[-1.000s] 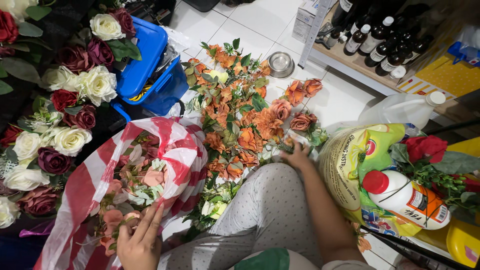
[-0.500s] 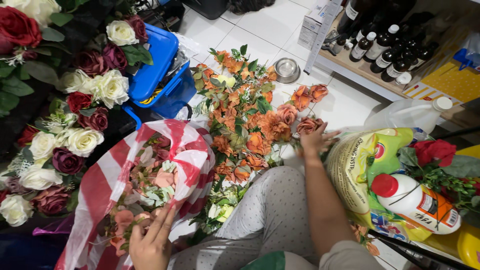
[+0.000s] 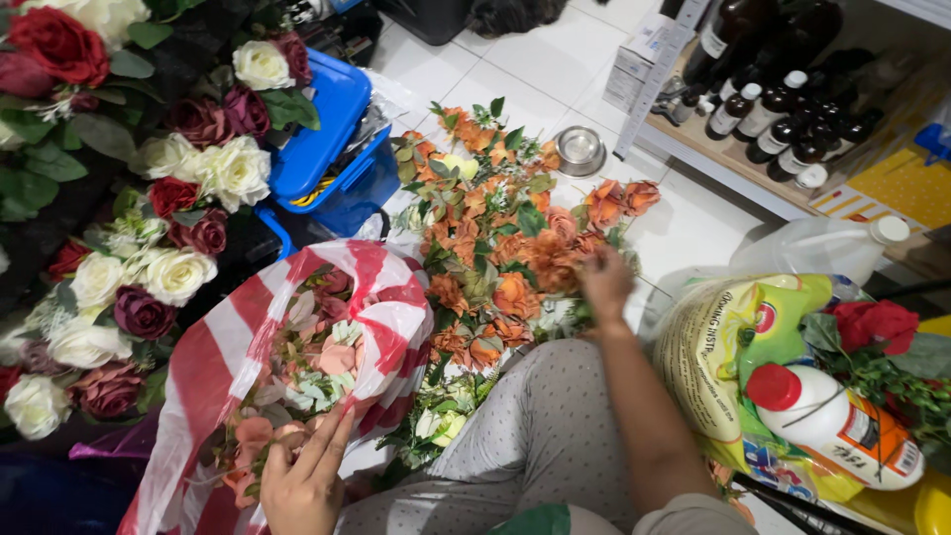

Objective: The person sits on the floor and sorts artificial flowers from various plastic bags into blue bins and a striped bag. They handle red, white, and orange flowers, placing them into containers or arranging them on the floor.

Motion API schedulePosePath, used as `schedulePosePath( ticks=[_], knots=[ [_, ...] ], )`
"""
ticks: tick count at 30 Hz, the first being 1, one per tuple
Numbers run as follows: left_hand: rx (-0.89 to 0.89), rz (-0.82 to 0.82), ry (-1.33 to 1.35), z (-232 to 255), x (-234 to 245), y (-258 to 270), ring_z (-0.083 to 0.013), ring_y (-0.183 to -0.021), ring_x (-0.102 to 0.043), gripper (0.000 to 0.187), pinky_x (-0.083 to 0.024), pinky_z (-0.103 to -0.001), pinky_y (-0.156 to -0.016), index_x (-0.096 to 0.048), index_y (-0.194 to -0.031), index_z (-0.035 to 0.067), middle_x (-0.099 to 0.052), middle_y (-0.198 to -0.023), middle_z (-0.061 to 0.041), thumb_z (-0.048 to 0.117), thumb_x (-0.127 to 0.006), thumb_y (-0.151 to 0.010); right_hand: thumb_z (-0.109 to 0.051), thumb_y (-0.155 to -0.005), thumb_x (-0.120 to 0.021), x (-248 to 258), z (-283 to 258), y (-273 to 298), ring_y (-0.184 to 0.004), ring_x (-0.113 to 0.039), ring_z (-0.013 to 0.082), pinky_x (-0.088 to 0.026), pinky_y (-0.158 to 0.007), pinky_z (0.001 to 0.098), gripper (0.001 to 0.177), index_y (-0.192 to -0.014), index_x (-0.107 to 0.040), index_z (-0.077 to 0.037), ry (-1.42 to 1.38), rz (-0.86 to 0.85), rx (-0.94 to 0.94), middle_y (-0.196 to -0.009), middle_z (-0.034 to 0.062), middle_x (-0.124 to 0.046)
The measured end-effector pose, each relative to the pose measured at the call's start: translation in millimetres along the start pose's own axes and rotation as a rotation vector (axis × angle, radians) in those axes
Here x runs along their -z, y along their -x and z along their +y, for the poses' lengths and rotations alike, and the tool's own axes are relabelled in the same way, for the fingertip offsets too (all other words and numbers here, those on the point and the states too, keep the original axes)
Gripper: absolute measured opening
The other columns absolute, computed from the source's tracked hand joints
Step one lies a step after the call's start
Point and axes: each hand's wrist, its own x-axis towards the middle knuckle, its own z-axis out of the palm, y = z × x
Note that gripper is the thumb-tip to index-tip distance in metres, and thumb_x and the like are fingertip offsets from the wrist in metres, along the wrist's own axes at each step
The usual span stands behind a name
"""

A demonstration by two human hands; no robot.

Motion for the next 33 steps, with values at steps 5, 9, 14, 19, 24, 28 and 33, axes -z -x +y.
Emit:
schedulePosePath(
  ticks=[5,9,14,19,24,28,33],
  knots=[
    [-0.006,-0.016,0.001,3.3,6.4,-4.3,-0.0225,-0.086,-0.056,0.069,-0.051,-0.034,-0.081,-0.074,-0.124,0.018,-0.071,-0.126,0.007,-0.006,-0.066,-0.061,-0.024,-0.087,-0.071,8.5,-7.4,-23.7,-0.102,-0.072,0.028,-0.057,-0.094,0.0419,0.035,-0.121,-0.067,-0.013,-0.223,-0.061,-0.094,-0.111,0.0077,-0.072],
    [-0.024,-0.033,0.032,12.9,11.1,-12.1,-0.0238,-0.086,-0.057,0.071,-0.05,-0.036,-0.079,-0.072,-0.127,0.016,-0.07,-0.127,0.005,-0.003,-0.064,-0.059,-0.044,-0.058,-0.083,-8.4,-43.9,5.5,-0.103,-0.066,0.0426,-0.053,-0.086,0.0501,0.085,-0.134,-0.061,-0.014,0.188,-0.061,0.726,-0.126,0.0196,-0.058],
    [-0.083,-0.052,0.137,27.4,15.5,-12.1,-0.0221,-0.085,-0.057,0.058,-0.05,-0.035,-0.075,-0.072,-0.126,0.013,-0.07,-0.13,0.005,0.005,-0.064,-0.07,-0.016,-0.083,-0.075,-17.4,-43.0,4.4,-0.093,-0.069,0.035,-0.056,-0.076,0.046,0.039,-0.121,-0.067,-0.022,0.245,-0.369,0.466,-0.12,0.0129,-0.066],
    [-0.15,-0.058,0.171,32.3,8.9,4.5,-0.0223,-0.085,-0.057,0.05,-0.051,-0.035,-0.077,-0.072,-0.124,0.013,-0.069,-0.131,0.005,0.014,-0.061,-0.076,-0.009,-0.098,-0.064,18.3,-44.0,-1.5,-0.089,-0.067,0.0233,-0.055,-0.081,0.0356,0.013,-0.111,-0.066,-0.008,-0.254,-0.107,0.341,-0.101,0.0108,-0.067],
    [-0.178,-0.062,0.162,36.9,0.4,13.1,-0.0208,-0.086,-0.055,0.048,-0.051,-0.034,-0.08,-0.073,-0.128,0.014,-0.067,-0.133,0.007,0.015,-0.06,-0.081,-0.008,-0.108,-0.065,86.3,-152.3,38.0,-0.099,-0.054,0.0118,-0.046,-0.086,0.0232,0.032,-0.137,-0.052,-0.004,-0.984,-0.092,0.254,-0.119,0.0008,-0.059],
    [-0.181,-0.038,0.156,42.1,3.5,13.9,-0.02,-0.088,-0.053,0.049,-0.05,-0.033,-0.08,-0.072,-0.13,0.013,-0.065,-0.137,0.007,0.014,-0.06,-0.083,-0.019,-0.113,-0.058,128.2,-260.2,83.2,-0.125,-0.057,0.0184,-0.047,-0.113,0.0336,0.027,-0.133,-0.057,-0.001,-1.44,-0.378,0.357,-0.131,0.0068,-0.056],
    [-0.19,-0.033,0.162,43.0,7.0,20.0,-0.0195,-0.09,-0.053,0.049,-0.05,-0.033,-0.081,-0.071,-0.129,0.011,-0.065,-0.14,0.006,0.013,-0.06,-0.082,-0.022,-0.077,-0.081,128.1,-361.6,126.8,-0.148,-0.039,0.0374,-0.032,-0.121,0.0529,0.061,-0.134,-0.061,-0.021,-0.337,-0.76,1.175,-0.154,0.0181,-0.049]
  ],
)
